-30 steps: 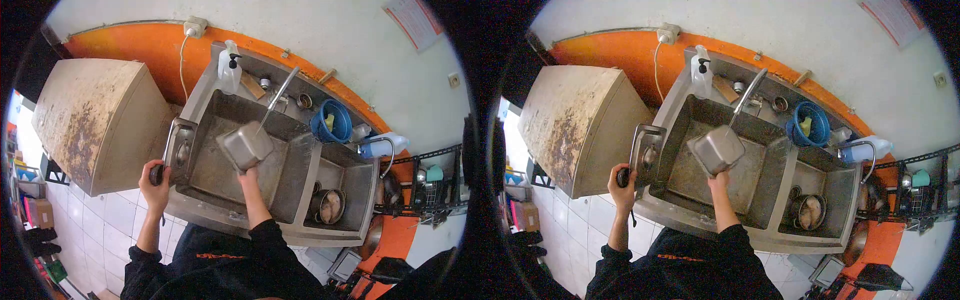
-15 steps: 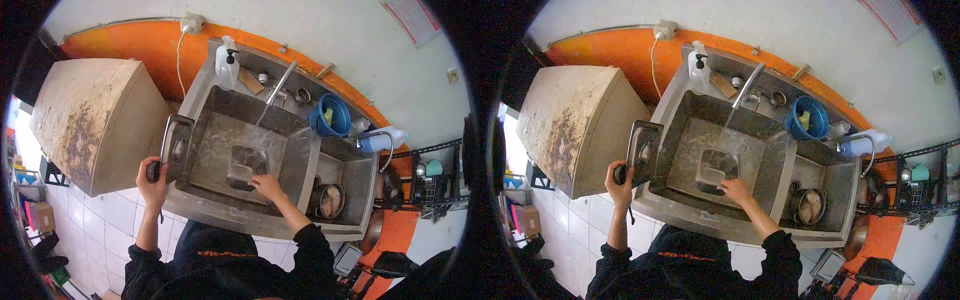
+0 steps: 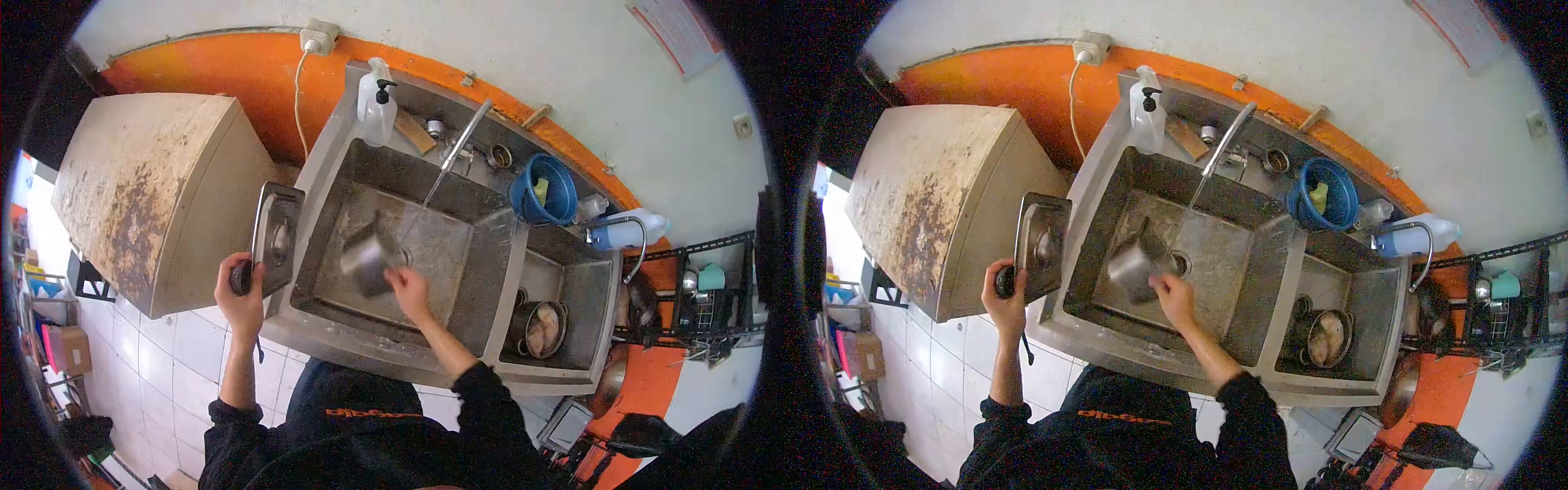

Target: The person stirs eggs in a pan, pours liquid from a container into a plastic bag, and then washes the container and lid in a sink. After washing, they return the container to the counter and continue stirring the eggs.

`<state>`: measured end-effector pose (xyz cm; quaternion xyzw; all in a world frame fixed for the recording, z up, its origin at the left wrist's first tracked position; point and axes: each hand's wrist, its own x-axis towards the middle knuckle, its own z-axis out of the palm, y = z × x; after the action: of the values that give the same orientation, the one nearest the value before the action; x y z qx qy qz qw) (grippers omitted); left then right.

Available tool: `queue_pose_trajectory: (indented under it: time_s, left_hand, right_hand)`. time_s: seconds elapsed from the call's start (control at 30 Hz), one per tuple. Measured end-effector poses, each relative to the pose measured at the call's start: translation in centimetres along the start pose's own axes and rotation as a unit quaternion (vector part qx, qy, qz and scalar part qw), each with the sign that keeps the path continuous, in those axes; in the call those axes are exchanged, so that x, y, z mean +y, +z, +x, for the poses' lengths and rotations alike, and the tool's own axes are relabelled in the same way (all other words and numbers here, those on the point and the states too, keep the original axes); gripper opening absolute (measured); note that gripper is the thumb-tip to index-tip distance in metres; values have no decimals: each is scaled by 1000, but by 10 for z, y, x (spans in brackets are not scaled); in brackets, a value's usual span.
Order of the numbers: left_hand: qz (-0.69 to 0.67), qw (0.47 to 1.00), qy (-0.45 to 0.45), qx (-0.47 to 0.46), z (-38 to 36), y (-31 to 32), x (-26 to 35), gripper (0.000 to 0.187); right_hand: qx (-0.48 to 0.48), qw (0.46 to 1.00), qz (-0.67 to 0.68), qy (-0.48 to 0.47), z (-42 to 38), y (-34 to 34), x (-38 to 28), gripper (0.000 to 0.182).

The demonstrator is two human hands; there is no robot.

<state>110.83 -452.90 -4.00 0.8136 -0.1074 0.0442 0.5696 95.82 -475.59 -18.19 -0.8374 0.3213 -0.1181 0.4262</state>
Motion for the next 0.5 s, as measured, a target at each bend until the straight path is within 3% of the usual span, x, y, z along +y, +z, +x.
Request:
queue_pose_trajectory:
  time_s: [0.07,0.13,0.2,0.23,0.43,0.5]
  left_hand:
    - [9,1000,23,5,0,1,2,17]
    - [25,999,33,11,-1,-1,5,17]
    - [40,999,27,18,-1,-1,10,16]
    - [37,999,21,17,-1,-2,10,16]
    - [23,999,-1,25,0,-11,-5,17]
    - [31,999,-4,27,0,-13,-12,17]
  right_hand:
    - [54,989,123,67,45,22,2,24]
    - [97,924,349,126,92,58,29,25]
    - [57,870,443,209,109,26,1,27]
    - [36,838,485,247,112,9,-6,28]
    - [50,779,567,263,68,-9,34,48]
    - [64,700,648,294,58,-4,46,52]
